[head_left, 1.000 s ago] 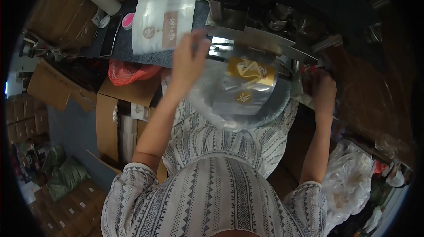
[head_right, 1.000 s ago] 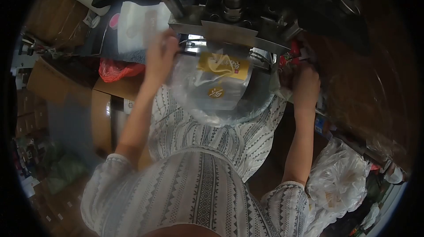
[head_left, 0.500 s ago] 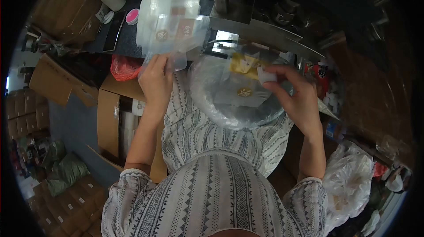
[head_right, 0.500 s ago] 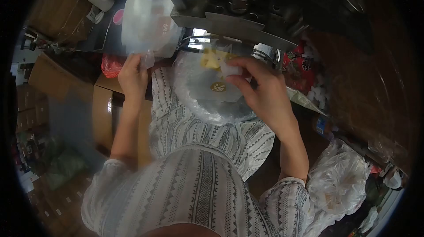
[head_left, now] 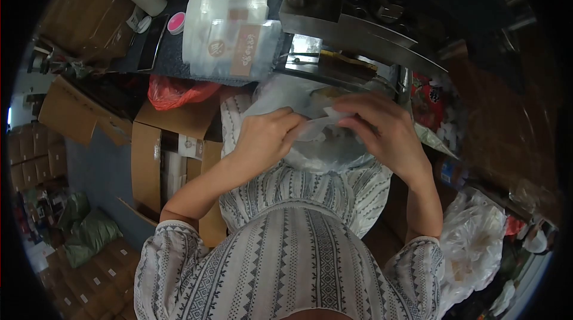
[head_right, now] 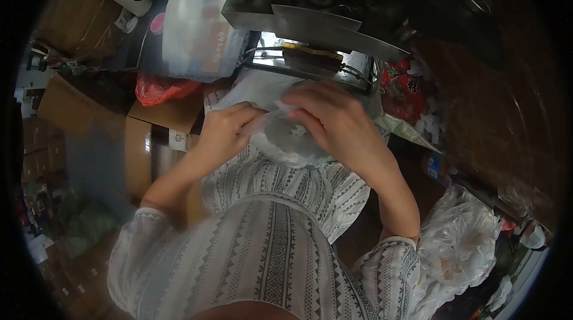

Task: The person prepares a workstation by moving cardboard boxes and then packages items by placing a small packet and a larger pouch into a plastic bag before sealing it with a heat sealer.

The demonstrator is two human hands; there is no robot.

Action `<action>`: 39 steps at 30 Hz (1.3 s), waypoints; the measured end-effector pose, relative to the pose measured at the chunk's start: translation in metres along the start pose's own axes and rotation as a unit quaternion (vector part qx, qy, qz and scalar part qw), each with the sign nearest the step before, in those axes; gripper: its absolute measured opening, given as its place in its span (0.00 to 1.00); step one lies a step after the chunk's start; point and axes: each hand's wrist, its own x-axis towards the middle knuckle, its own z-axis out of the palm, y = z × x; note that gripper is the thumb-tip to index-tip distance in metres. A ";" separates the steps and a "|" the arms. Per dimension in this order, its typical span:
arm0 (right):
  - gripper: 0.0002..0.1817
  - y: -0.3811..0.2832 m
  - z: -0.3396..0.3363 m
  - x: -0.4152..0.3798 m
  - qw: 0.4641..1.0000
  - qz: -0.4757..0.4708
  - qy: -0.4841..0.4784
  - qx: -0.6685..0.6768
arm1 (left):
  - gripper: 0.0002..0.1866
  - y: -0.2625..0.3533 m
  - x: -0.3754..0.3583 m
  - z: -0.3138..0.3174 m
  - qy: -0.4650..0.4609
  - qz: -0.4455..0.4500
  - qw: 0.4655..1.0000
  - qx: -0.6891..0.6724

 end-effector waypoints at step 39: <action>0.17 0.128 -0.060 -0.065 0.812 0.377 0.084 -0.438 | 0.26 -0.101 0.069 -0.064 -0.070 -0.264 0.931 -0.243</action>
